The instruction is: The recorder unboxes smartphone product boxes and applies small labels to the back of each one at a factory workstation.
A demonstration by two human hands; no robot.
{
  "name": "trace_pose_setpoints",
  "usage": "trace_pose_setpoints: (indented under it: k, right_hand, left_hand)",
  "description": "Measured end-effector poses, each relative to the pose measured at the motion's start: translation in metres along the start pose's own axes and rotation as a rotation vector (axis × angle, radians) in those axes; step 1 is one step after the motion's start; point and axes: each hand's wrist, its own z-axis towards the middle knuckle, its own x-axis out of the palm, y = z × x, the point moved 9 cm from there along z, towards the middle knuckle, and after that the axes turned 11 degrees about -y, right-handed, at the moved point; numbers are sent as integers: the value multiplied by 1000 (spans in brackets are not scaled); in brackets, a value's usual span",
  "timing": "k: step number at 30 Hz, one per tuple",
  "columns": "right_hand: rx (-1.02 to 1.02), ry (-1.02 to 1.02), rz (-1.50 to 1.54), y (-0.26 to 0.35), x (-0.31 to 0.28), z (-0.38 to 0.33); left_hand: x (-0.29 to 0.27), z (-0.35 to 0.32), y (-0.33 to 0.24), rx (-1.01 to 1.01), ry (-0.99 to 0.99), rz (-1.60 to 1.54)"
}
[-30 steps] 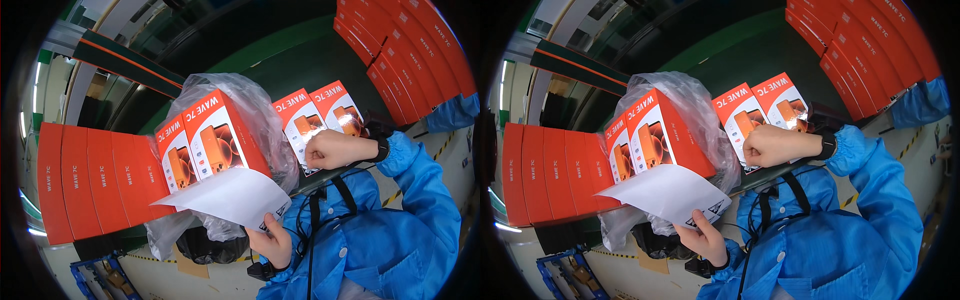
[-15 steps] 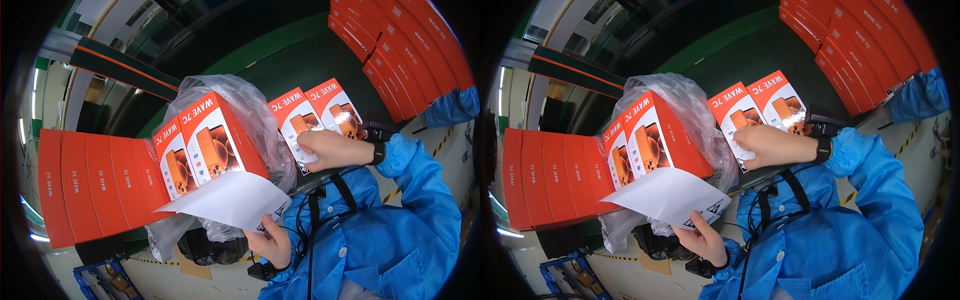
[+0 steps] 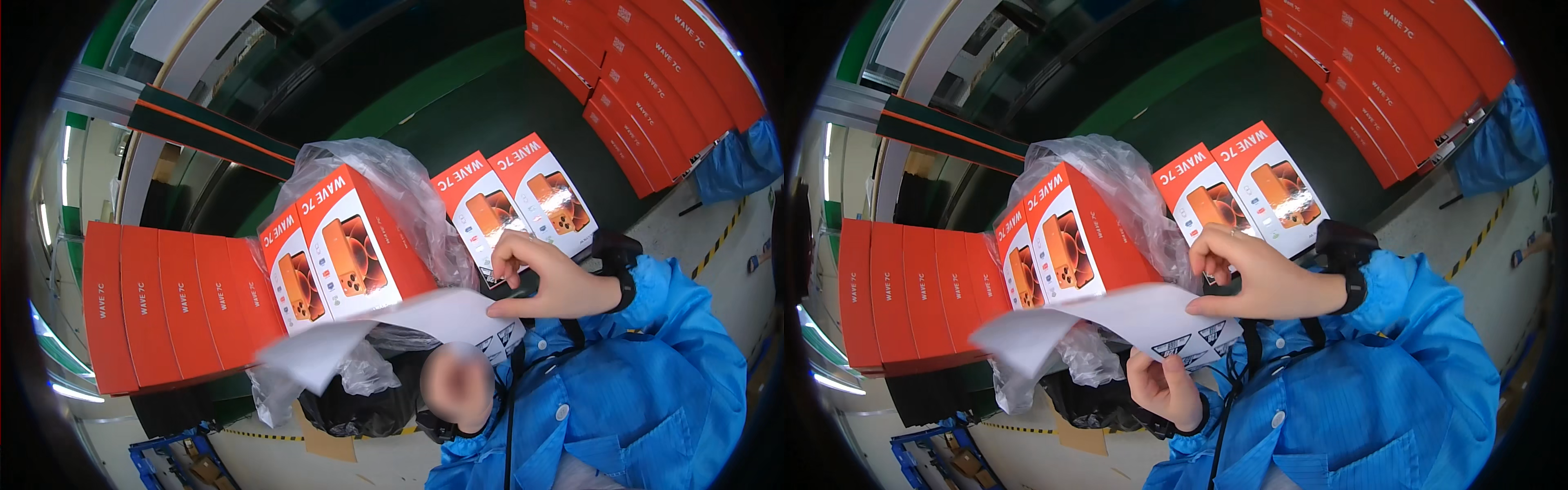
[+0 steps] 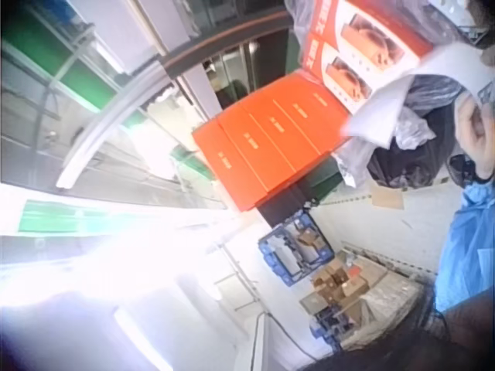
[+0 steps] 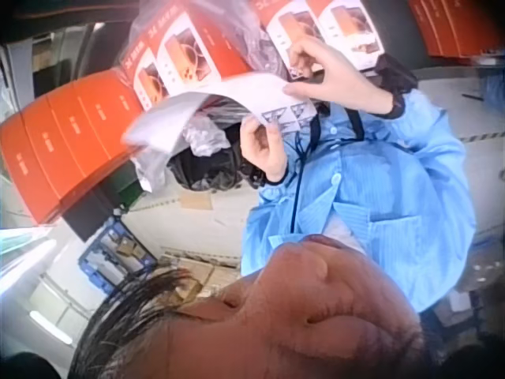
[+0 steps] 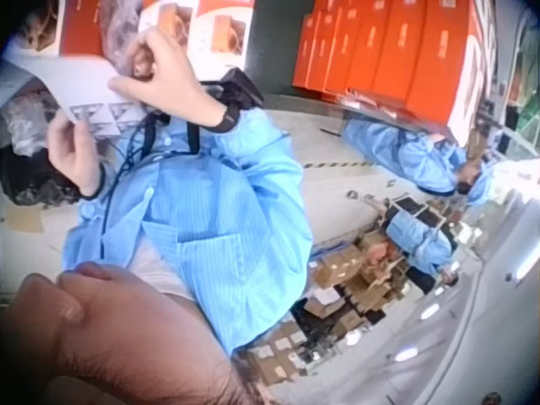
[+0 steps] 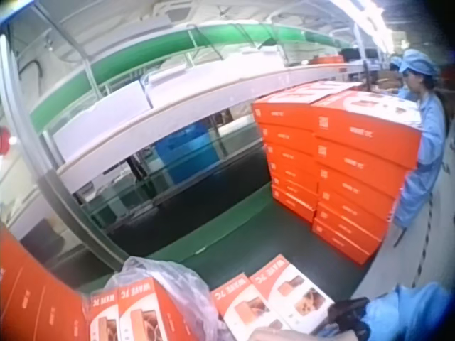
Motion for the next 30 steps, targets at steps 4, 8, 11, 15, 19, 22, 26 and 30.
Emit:
trace_pose_setpoints:
  k: [4,8,11,15,19,22,26,30]
  right_hand:
    - [-340,62,-46,37,6,-23]
    - [-450,50,-66,42,3,-32]
    - [-444,66,-70,41,0,-35]
    - [-377,49,-18,31,-11,-35]
    - [-366,43,-83,30,-23,-35]
    - [-279,61,-77,23,-34,-33]
    - [-179,179,-55,17,-42,-27]
    - [-61,295,-166,-18,-63,-14]
  left_hand:
    - [14,1,-7,47,-11,30]
    - [17,-3,-1,-19,-10,110]
    - [18,-5,-1,29,0,232]
    - [31,-4,-1,80,53,291]
    - [41,-7,4,56,81,305]
    - [62,-6,-2,134,174,366]
    - [75,-9,-2,240,253,631]
    - [52,6,13,90,74,692]
